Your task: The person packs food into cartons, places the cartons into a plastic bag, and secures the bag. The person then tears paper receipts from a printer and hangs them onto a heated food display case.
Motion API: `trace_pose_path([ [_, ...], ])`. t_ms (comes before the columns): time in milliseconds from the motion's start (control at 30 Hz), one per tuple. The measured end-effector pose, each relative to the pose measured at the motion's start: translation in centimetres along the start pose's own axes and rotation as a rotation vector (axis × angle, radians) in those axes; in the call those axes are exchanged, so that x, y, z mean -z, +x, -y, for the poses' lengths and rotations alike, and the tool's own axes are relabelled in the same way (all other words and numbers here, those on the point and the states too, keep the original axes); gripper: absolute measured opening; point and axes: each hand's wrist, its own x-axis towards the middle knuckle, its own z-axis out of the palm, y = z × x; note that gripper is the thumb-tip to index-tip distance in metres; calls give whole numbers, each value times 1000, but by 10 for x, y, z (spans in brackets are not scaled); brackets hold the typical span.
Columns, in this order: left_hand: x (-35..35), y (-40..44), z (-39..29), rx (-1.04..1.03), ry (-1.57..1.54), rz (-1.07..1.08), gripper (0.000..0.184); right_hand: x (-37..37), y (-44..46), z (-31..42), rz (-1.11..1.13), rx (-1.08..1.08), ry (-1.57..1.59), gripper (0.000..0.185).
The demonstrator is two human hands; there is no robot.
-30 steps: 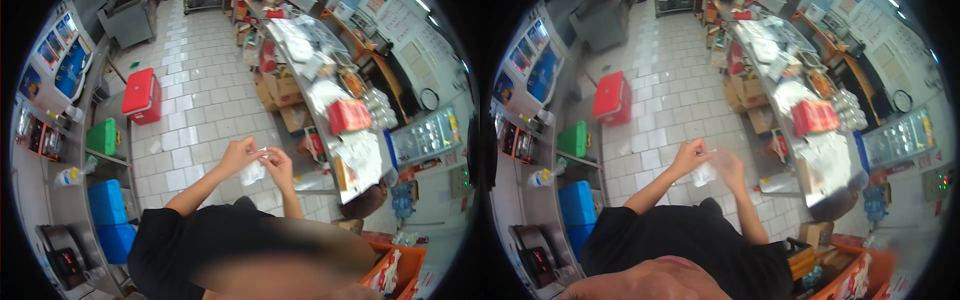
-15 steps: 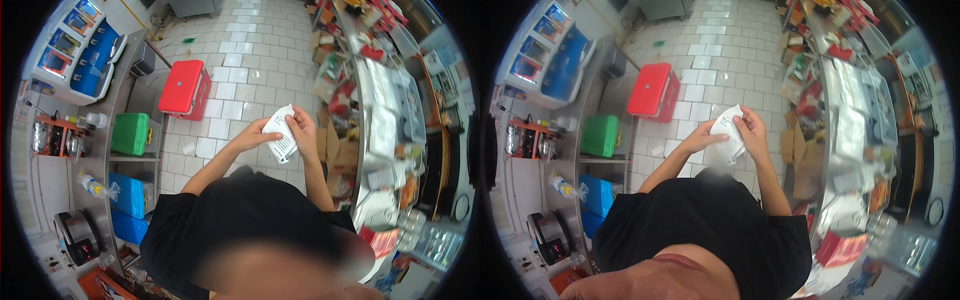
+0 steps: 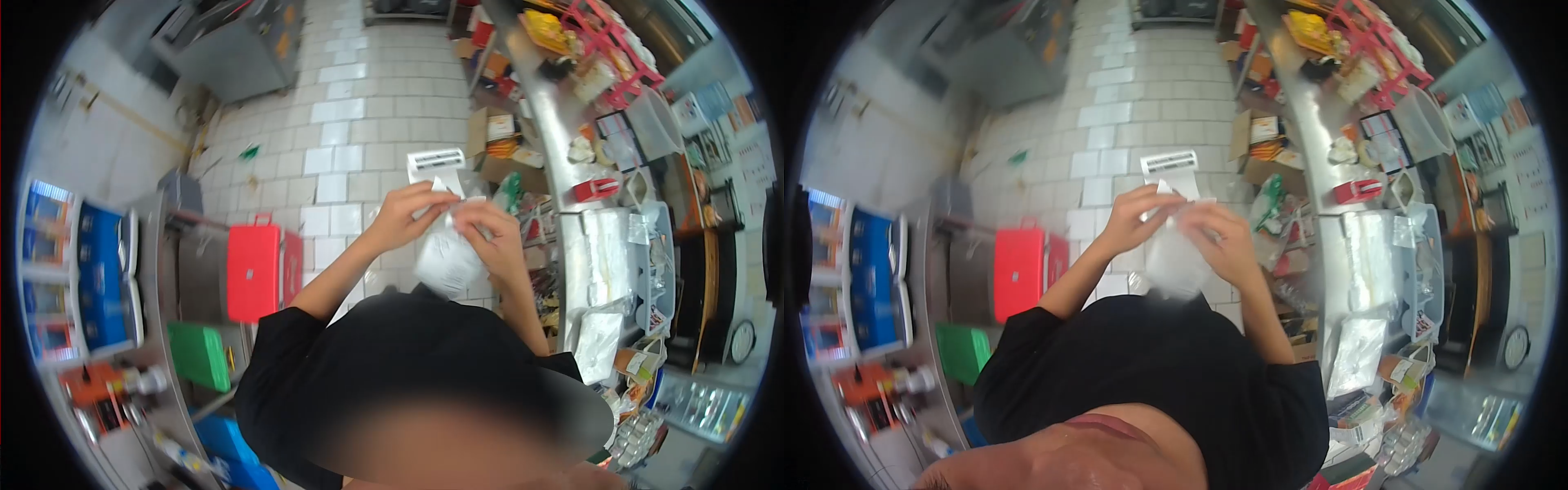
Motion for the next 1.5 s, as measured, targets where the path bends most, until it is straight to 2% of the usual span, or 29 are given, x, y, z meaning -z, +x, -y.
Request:
trace_pose_path([
  [67,-4,61,21,-46,-144,70,35,20,68,-12,-217,194,-483,9],
  [100,-7,85,48,44,-278,179,51,29,94,-31,-251,171,-490,9],
  [133,-10,111,73,52,-402,228,54,38,120,-50,-286,148,-496,10],
  [200,-13,164,118,83,-641,308,61,48,158,-115,-195,-104,-25,10],
  [233,-10,189,136,200,-739,320,61,53,183,-139,-266,-141,-16,10],
  [333,-31,257,222,240,-657,163,52,65,269,-225,-444,-149,-31,9],
  [367,-33,282,229,314,-774,82,48,70,299,-248,-486,-127,-37,8],
  [467,-17,343,267,364,-666,59,50,89,389,-299,-635,-164,61,8],
  [500,-8,360,282,499,-696,104,37,94,418,-311,-671,-130,100,7],
  [633,17,451,353,534,-875,129,10,120,532,-375,-752,-14,-97,8],
  [667,18,477,372,535,-881,107,9,128,561,-391,-784,42,-185,6],
  [733,27,529,413,505,-698,120,14,144,614,-424,-864,124,-359,4],
  [767,40,569,426,474,-515,158,17,154,636,-440,-863,107,-318,12],
  [800,50,599,439,450,-338,206,20,160,647,-450,-808,-10,-55,18],
  [867,81,662,496,394,-349,426,26,191,694,-472,-707,-138,458,31],
  [900,93,707,521,338,-362,525,30,211,708,-489,-546,-264,534,51],
  [1000,115,819,559,214,20,946,22,252,746,-495,-97,-471,699,63],
  [1033,113,850,563,180,-71,990,20,263,755,-510,-22,-502,685,57],
  [1100,107,906,575,121,-243,1074,15,281,771,-546,49,-568,329,44],
  [1133,104,930,594,78,-185,1111,15,286,779,-564,83,-595,163,38],
  [1167,102,952,620,33,-123,1150,17,290,788,-580,23,-582,-192,24],
  [1200,98,976,648,-20,-58,1184,21,291,799,-598,-76,-578,-165,25],
  [1233,99,1003,684,-142,68,1122,25,290,809,-619,-170,-571,-145,26],
  [1300,95,1046,762,-26,258,551,37,290,835,-666,-353,-577,-130,25],
  [1367,84,1052,827,-139,471,-96,31,283,865,-704,-617,-666,39,25],
  [1400,75,1044,840,447,180,172,31,285,891,-722,-753,-674,126,26],
  [1433,45,1032,877,734,-347,383,44,282,917,-736,-827,-622,341,23],
  [1467,13,1018,872,698,-782,535,59,277,938,-751,-892,-577,569,21],
  [1500,-9,1027,806,896,-980,548,62,273,948,-771,-812,-584,532,21],
])
